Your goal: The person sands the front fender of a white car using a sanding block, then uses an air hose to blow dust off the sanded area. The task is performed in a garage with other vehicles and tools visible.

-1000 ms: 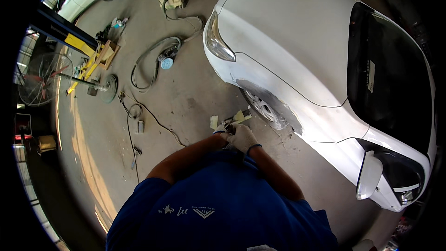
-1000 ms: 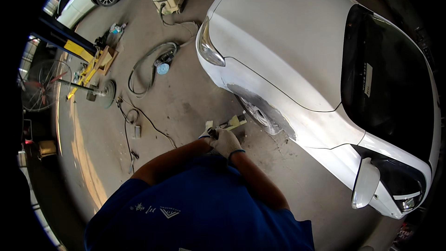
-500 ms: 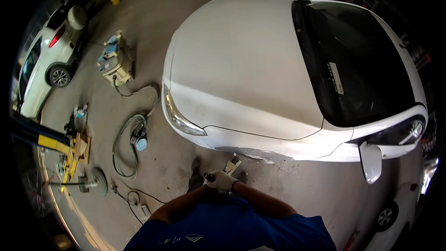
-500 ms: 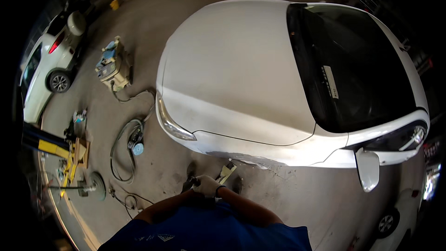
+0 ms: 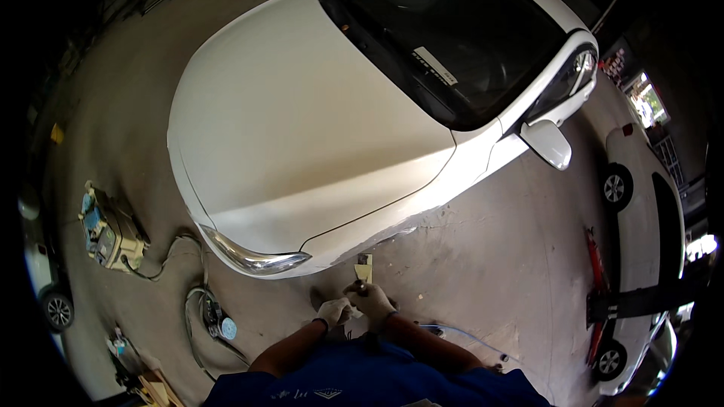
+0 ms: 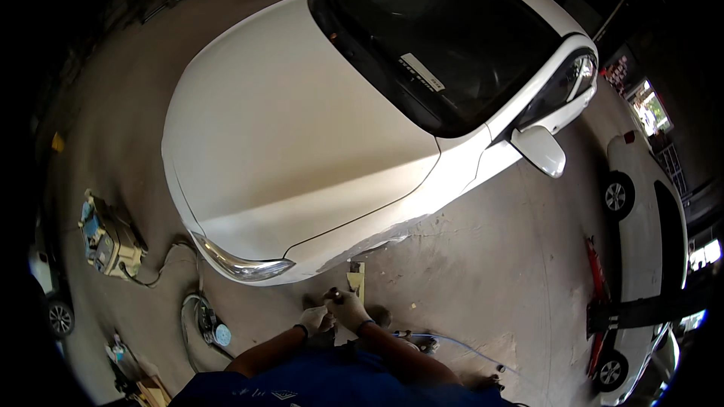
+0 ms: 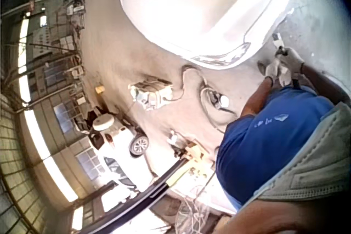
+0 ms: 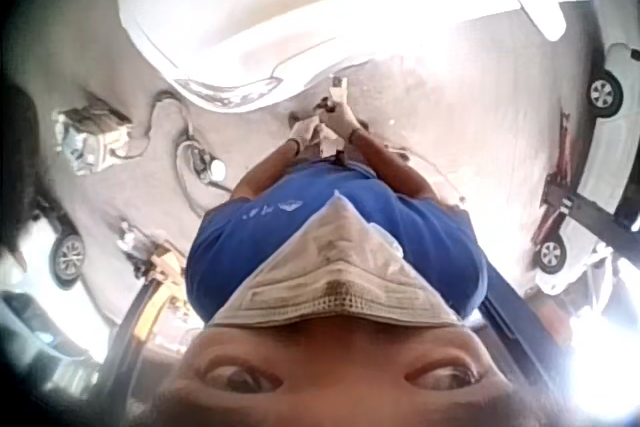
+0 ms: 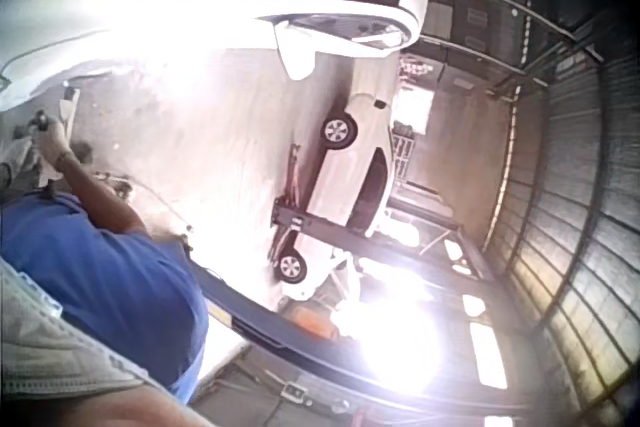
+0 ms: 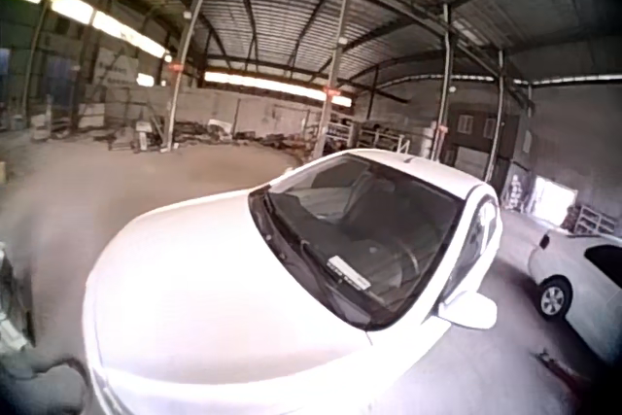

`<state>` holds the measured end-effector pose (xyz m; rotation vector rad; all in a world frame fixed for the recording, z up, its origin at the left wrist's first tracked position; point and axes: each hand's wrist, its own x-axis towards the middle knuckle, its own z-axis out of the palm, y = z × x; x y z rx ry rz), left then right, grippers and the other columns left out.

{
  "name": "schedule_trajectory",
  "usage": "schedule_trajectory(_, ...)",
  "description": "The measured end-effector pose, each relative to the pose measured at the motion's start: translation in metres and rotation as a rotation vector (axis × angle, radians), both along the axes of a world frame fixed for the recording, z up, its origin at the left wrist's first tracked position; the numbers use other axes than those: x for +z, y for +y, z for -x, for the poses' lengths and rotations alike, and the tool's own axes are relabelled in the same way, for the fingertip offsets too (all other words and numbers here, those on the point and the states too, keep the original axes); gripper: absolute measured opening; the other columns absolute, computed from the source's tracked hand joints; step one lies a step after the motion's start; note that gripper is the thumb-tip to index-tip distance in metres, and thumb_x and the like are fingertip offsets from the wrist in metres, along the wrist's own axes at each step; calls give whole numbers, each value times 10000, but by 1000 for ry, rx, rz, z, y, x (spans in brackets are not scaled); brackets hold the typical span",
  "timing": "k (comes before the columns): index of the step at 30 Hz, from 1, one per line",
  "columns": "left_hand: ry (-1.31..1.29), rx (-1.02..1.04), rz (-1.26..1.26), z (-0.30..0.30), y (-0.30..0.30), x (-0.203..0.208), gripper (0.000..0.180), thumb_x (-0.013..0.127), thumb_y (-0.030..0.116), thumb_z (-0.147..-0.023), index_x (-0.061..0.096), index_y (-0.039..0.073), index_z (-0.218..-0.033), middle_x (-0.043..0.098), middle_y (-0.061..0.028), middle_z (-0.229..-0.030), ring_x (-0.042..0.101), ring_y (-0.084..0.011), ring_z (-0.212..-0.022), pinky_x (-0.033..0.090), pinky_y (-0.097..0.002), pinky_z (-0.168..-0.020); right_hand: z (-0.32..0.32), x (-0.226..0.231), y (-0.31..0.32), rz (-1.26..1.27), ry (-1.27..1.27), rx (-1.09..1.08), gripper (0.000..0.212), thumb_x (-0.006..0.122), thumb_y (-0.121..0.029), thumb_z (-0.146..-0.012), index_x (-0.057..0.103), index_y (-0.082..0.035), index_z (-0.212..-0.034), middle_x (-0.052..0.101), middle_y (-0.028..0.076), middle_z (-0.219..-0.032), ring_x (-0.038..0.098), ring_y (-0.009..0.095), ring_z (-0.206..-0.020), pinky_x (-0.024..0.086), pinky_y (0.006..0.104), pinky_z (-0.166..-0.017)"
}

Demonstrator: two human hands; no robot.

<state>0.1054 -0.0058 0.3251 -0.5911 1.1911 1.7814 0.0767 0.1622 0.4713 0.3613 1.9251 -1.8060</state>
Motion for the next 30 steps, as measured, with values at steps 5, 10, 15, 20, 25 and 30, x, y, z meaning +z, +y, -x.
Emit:
schedule_trajectory(5,-302,4,-332,37,36,93,527,551,532,-948,580,70,-1200,654,-100,-1132,656,-229,-970,556,-427,-821,-2,50,24,-348,195,21,280,599,-84,-843,671,-57,-1112,714,119,-937,684,274,-840,542,361,-750)
schedule_trajectory(10,-187,34,-461,33,74,115,503,519,549,-952,579,140,-1239,634,-60,-1227,611,-247,-1145,513,-455,-947,-31,36,41,-431,473,-103,353,642,-154,-781,652,-102,-1130,679,170,-1046,646,382,-982,533,417,-834)
schedule_trajectory(15,17,25,-125,2,94,121,433,538,577,-935,640,163,-1014,661,-22,-929,635,-167,-809,512,-314,-648,-72,47,70,-503,455,-192,242,627,-144,-787,644,-66,-1015,672,183,-1030,639,387,-947,515,456,-809)
schedule_trajectory(20,238,29,387,-5,122,147,521,539,662,-895,533,176,-709,441,31,-539,371,-117,-406,297,-282,-394,-111,67,129,-370,268,-122,185,592,-176,-819,641,-35,-928,671,216,-895,643,402,-892,491,460,-801)
schedule_trajectory(25,333,-66,165,1,165,188,257,522,317,-987,673,111,-956,596,8,-748,531,-102,-586,436,-255,-513,-135,76,159,-260,212,-28,195,569,-159,-825,649,-23,-939,666,226,-907,633,398,-867,472,459,-794)
schedule_trajectory(30,481,-169,168,-15,211,250,138,624,62,-919,658,97,-1048,636,6,-808,580,-88,-625,517,-226,-577,-151,65,180,-224,245,-147,204,578,-139,-806,638,-15,-957,664,222,-896,631,379,-846,461,457,-779)
